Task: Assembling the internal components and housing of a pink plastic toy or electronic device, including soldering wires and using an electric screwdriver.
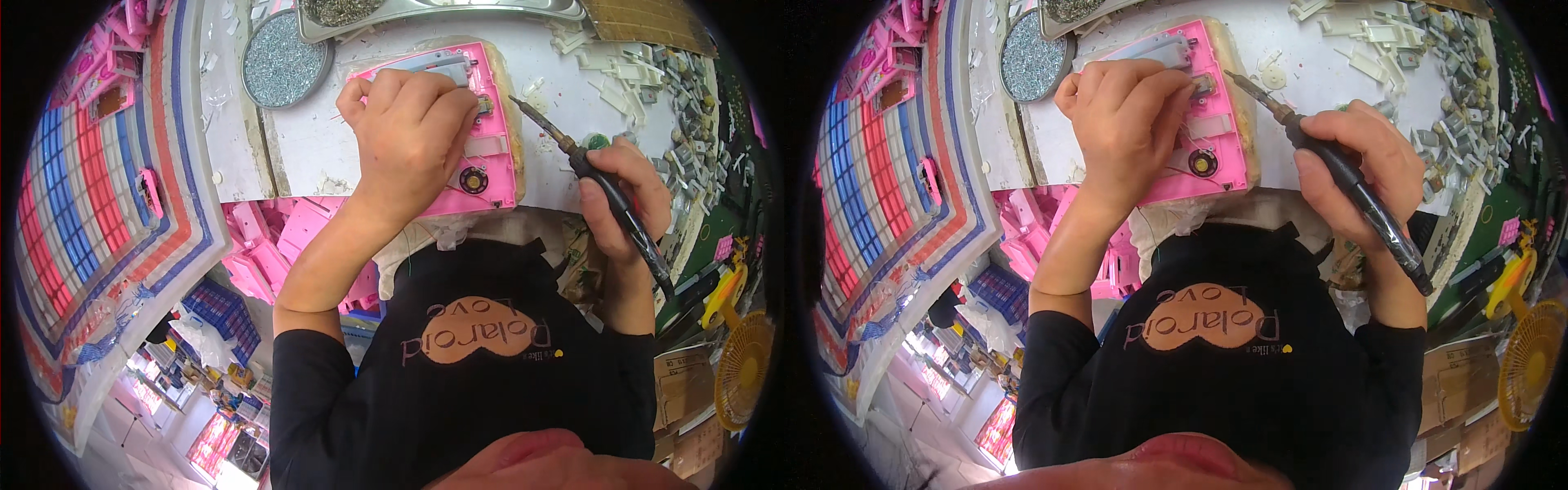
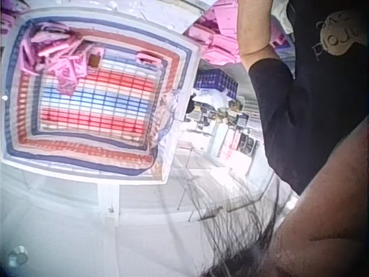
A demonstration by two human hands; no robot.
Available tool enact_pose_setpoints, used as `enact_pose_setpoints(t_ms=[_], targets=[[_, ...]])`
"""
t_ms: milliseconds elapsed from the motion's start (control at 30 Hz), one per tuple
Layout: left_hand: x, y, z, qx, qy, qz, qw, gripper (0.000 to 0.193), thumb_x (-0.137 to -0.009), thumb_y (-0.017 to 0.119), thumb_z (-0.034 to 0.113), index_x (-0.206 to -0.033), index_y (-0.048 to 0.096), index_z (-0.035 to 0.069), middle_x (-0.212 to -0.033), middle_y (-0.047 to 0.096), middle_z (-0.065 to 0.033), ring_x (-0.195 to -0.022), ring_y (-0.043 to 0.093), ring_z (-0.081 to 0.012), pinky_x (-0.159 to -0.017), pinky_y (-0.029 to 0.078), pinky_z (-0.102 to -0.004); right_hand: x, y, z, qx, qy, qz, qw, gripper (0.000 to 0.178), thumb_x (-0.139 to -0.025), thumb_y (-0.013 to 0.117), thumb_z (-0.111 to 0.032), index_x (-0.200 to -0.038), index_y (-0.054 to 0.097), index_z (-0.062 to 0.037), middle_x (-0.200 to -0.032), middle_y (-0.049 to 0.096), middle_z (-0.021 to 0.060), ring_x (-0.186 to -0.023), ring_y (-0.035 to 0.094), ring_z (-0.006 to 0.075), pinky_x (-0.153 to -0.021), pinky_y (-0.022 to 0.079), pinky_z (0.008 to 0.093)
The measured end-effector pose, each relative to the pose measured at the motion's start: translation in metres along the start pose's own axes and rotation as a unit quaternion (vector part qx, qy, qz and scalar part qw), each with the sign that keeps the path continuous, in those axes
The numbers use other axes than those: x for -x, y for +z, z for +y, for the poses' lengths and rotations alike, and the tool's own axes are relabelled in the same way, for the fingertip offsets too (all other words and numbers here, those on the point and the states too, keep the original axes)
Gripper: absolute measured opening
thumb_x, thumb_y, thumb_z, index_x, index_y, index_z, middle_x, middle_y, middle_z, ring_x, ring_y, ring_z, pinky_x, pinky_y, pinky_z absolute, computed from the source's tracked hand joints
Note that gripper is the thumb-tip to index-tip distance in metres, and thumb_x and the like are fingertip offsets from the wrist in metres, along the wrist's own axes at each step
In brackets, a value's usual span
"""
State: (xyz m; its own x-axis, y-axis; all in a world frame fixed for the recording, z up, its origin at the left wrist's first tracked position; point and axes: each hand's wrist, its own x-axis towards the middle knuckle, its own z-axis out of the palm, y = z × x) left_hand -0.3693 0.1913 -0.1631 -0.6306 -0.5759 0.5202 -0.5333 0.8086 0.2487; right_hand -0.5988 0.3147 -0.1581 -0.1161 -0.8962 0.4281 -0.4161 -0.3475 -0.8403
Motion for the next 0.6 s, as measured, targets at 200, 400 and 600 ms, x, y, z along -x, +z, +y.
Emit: enact_pose_setpoints(t_ms=[200, 400, 600], targets=[[0.004, 0.007, -0.001, -0.026, -0.004, 0.0, 1.0, 0.016, -0.076, 0.083, 0.018, -0.089, 0.073, 0.017, -0.091, 0.062, 0.0032, -0.087, 0.054, -0.0196, -0.084, 0.03, -0.038, -0.003, 0.002, 0.002, 0.0, -0.017, -0.014, 1.0, 0.028, -0.081, 0.078, -0.005, -0.106, 0.068, 0.0026, -0.071, 0.061, 0.0071, -0.058, 0.052, 0.0167, -0.053, 0.038, 0.0279], [0.002, 0.008, -0.002, -0.026, -0.001, -0.002, 1.0, 0.015, -0.076, 0.082, 0.019, -0.087, 0.072, 0.017, -0.091, 0.062, 0.0029, -0.087, 0.054, -0.0195, -0.084, 0.03, -0.0384, -0.005, 0.008, 0.005, 0.01, -0.026, -0.016, 0.999, 0.027, -0.082, 0.079, -0.007, -0.105, 0.068, 0.0018, -0.071, 0.062, 0.0077, -0.057, 0.051, 0.018, -0.052, 0.039, 0.0291], [0.002, 0.007, -0.002, -0.018, -0.007, -0.002, 1.0, 0.014, -0.075, 0.081, 0.017, -0.085, 0.072, 0.018, -0.089, 0.062, 0.0027, -0.085, 0.055, -0.0197, -0.085, 0.031, -0.0382, -0.008, 0.012, 0.006, 0.014, -0.028, -0.016, 0.999, 0.027, -0.081, 0.079, -0.007, -0.105, 0.069, 0.0011, -0.072, 0.063, 0.008, -0.056, 0.052, 0.0194, -0.052, 0.04, 0.0301]])
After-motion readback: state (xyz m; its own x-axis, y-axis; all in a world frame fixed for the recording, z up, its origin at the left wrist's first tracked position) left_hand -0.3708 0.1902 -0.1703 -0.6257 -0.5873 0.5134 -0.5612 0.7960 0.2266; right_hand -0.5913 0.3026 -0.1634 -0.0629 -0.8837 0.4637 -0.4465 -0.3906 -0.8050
